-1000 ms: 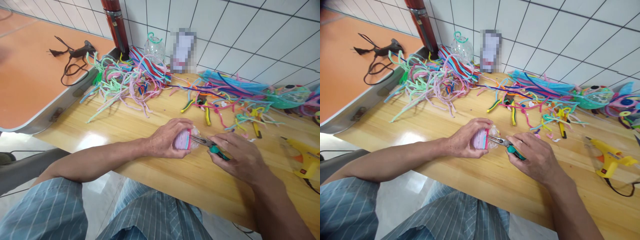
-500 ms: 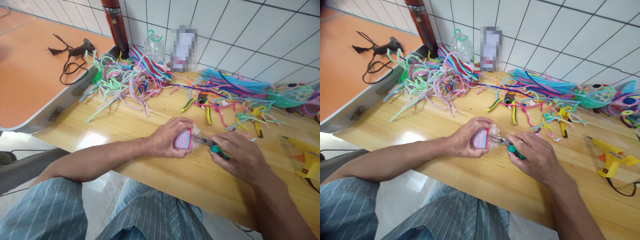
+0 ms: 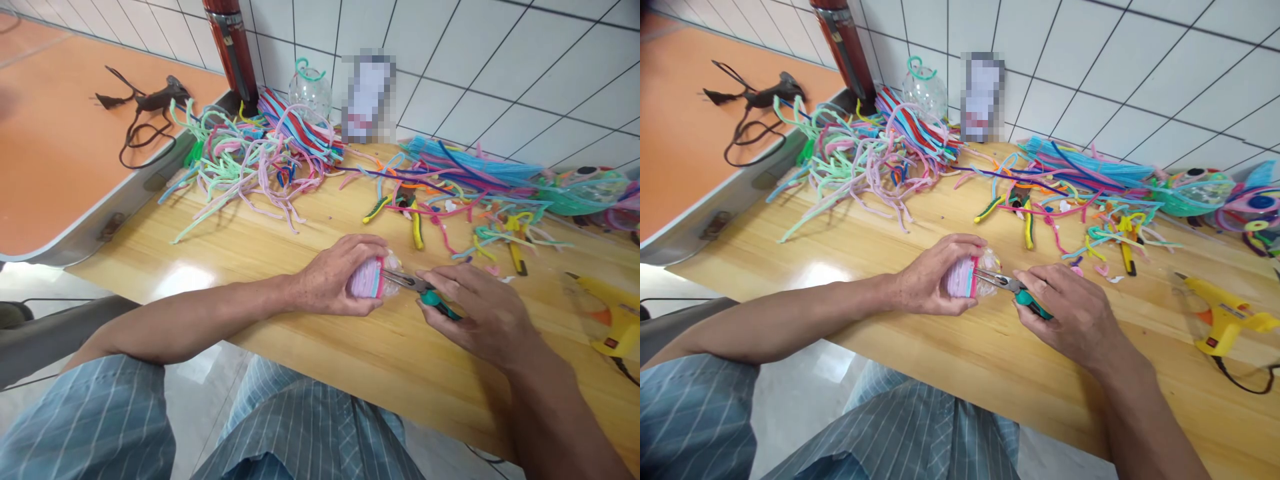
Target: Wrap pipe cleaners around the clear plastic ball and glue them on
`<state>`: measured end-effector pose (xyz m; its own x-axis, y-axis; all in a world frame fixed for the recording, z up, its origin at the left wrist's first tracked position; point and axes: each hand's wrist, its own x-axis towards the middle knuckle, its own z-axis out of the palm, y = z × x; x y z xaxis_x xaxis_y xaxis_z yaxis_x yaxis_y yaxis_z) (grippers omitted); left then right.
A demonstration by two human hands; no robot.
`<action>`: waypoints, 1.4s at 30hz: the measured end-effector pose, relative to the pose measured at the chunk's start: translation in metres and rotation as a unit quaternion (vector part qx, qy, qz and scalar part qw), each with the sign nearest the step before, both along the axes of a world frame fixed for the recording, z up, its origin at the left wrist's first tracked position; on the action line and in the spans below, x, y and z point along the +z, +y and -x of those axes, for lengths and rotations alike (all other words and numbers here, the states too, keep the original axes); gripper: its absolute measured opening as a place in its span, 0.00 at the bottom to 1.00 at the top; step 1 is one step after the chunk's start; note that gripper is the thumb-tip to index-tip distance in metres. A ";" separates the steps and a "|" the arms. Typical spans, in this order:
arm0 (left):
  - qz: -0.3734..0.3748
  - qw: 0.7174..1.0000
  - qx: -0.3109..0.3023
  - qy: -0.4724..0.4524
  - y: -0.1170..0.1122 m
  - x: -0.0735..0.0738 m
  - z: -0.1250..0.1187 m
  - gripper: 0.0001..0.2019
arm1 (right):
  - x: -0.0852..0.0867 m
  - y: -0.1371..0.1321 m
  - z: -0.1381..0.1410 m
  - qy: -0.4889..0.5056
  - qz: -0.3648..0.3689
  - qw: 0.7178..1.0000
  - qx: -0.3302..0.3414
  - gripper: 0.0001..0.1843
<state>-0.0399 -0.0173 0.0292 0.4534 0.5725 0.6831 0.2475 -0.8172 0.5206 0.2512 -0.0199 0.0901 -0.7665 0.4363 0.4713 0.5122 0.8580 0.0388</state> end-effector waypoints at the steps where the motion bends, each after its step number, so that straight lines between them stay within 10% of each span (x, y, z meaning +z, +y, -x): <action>1: 0.001 1.000 -0.001 0.000 0.000 0.000 0.000 0.37 | 0.000 0.000 0.000 -0.001 -0.001 1.000 0.001 0.16; 42: 0.010 1.000 -0.004 0.004 0.000 -0.001 0.000 0.38 | 0.007 -0.001 0.001 -0.020 -0.034 0.999 -0.014 0.20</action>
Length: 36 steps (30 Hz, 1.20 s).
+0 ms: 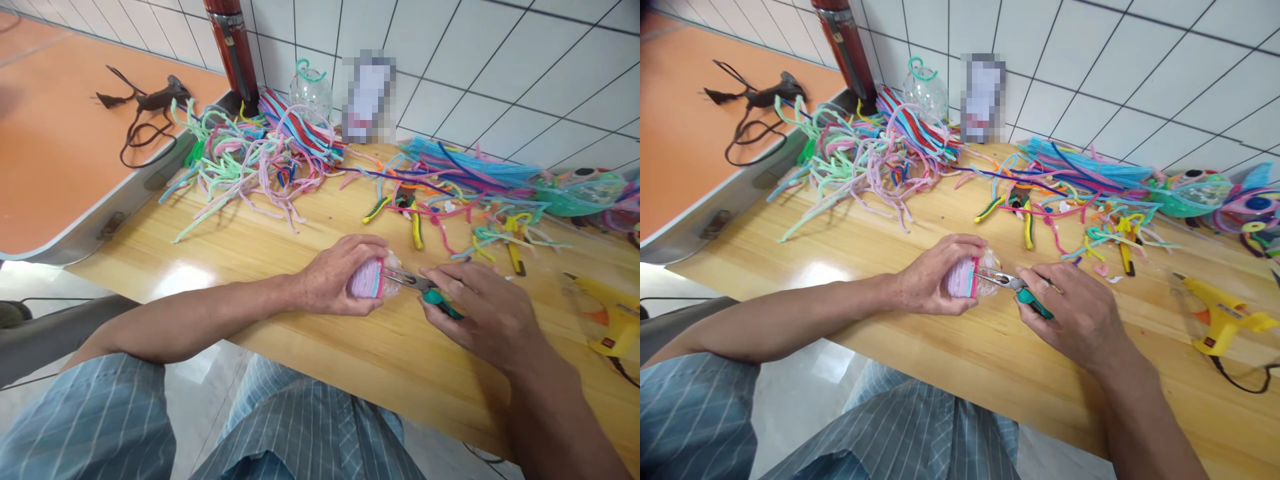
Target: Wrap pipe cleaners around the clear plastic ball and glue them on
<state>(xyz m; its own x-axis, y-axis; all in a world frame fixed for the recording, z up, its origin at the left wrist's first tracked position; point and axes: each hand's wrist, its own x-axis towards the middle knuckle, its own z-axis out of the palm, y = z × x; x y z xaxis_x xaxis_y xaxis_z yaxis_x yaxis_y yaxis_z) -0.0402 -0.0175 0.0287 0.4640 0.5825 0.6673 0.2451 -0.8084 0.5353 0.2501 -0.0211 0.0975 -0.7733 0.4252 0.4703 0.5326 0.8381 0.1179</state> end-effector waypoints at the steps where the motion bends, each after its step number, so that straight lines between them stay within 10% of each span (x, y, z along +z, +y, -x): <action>1: -0.004 1.000 0.001 0.000 0.000 0.000 0.000 0.37 | 0.000 0.000 0.000 0.002 0.001 1.000 0.002 0.19; 36: -0.005 1.000 -0.015 0.003 0.000 0.001 -0.001 0.38 | 0.004 0.000 -0.004 0.009 0.024 1.000 0.014 0.22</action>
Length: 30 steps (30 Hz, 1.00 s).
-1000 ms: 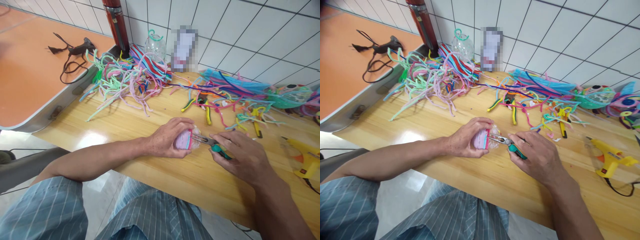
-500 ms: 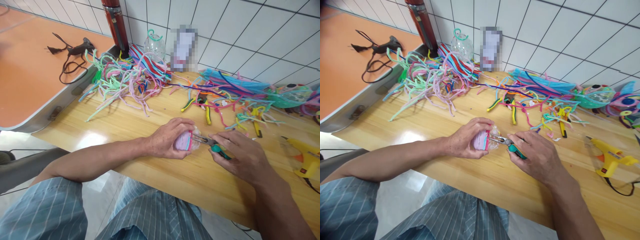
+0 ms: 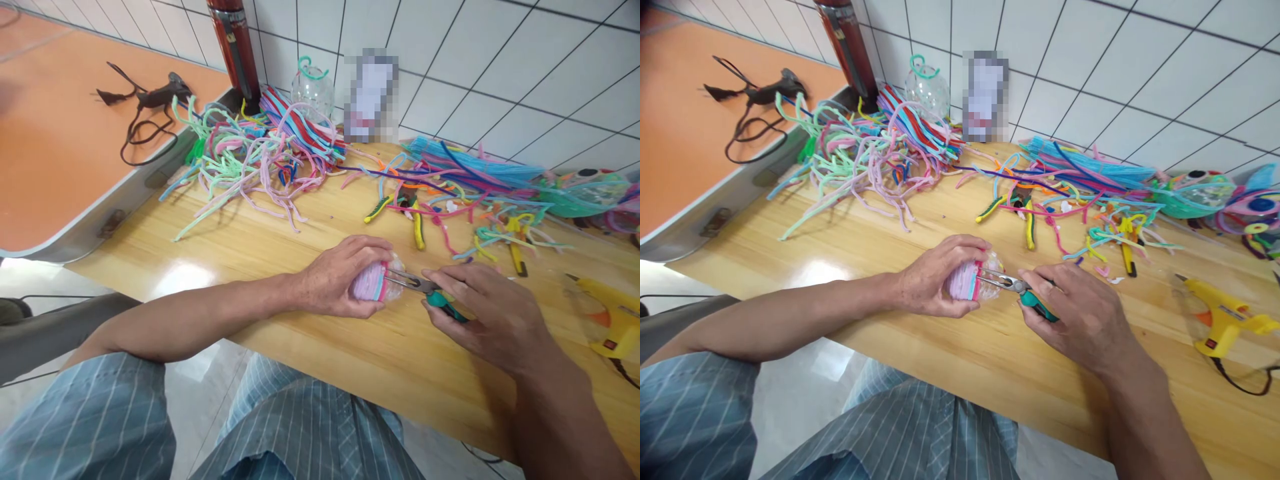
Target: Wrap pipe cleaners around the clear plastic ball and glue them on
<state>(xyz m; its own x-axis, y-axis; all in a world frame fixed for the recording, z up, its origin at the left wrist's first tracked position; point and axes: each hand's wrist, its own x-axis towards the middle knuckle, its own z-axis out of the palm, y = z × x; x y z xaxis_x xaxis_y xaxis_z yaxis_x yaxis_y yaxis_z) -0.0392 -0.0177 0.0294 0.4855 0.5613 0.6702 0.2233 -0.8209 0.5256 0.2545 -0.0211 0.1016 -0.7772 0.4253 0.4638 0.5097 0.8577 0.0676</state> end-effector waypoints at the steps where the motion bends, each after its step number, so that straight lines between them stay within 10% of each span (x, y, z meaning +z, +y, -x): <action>1: -0.002 1.000 0.001 -0.001 0.000 0.000 0.000 0.37 | 0.000 0.000 0.000 -0.002 -0.001 1.000 0.001 0.22; 30: 0.004 1.000 0.007 -0.001 0.002 0.000 0.001 0.37 | 0.004 -0.004 0.001 -0.025 -0.038 0.999 -0.009 0.20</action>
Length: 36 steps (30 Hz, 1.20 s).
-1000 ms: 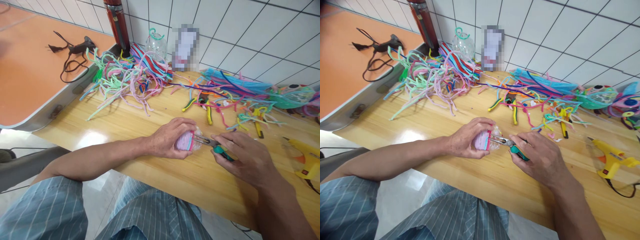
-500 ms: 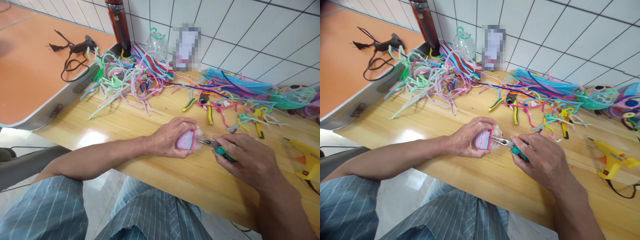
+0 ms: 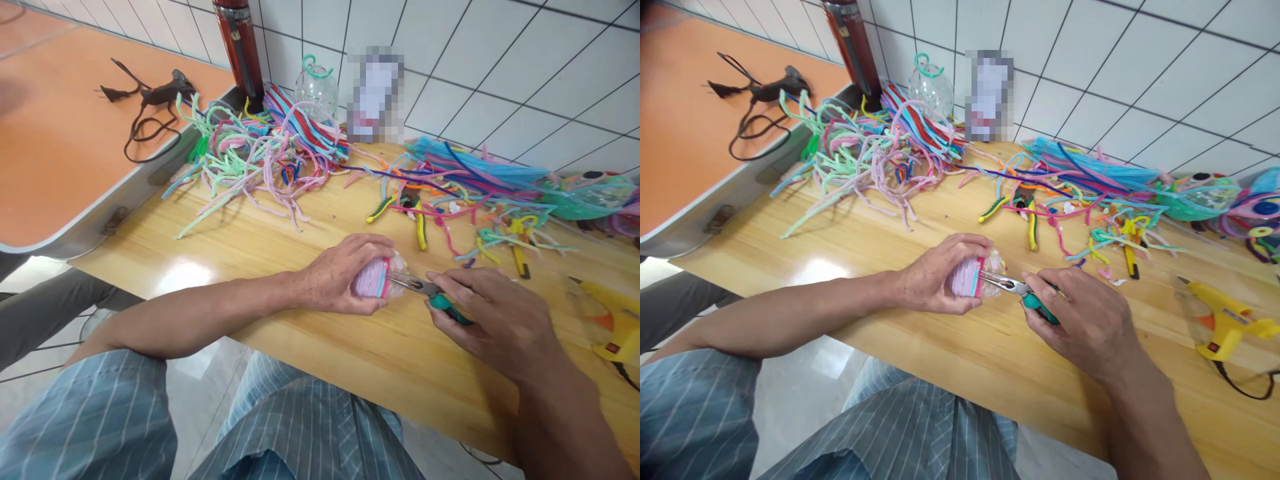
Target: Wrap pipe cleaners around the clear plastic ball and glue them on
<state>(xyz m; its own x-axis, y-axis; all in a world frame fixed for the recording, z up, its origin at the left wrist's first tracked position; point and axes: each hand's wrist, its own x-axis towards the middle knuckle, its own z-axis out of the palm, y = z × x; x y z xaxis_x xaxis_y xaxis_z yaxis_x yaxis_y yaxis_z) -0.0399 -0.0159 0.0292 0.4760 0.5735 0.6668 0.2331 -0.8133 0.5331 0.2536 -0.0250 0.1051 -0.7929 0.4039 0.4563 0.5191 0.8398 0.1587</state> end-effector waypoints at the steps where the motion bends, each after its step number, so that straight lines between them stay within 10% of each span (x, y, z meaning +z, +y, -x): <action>1: 0.001 1.000 -0.001 -0.001 0.000 0.000 0.000 0.37 | 0.000 0.000 0.000 0.000 0.002 1.000 0.000 0.20; 36: -0.005 1.000 0.000 -0.003 0.001 0.000 -0.001 0.37 | -0.003 -0.002 -0.004 0.018 0.044 0.999 0.014 0.19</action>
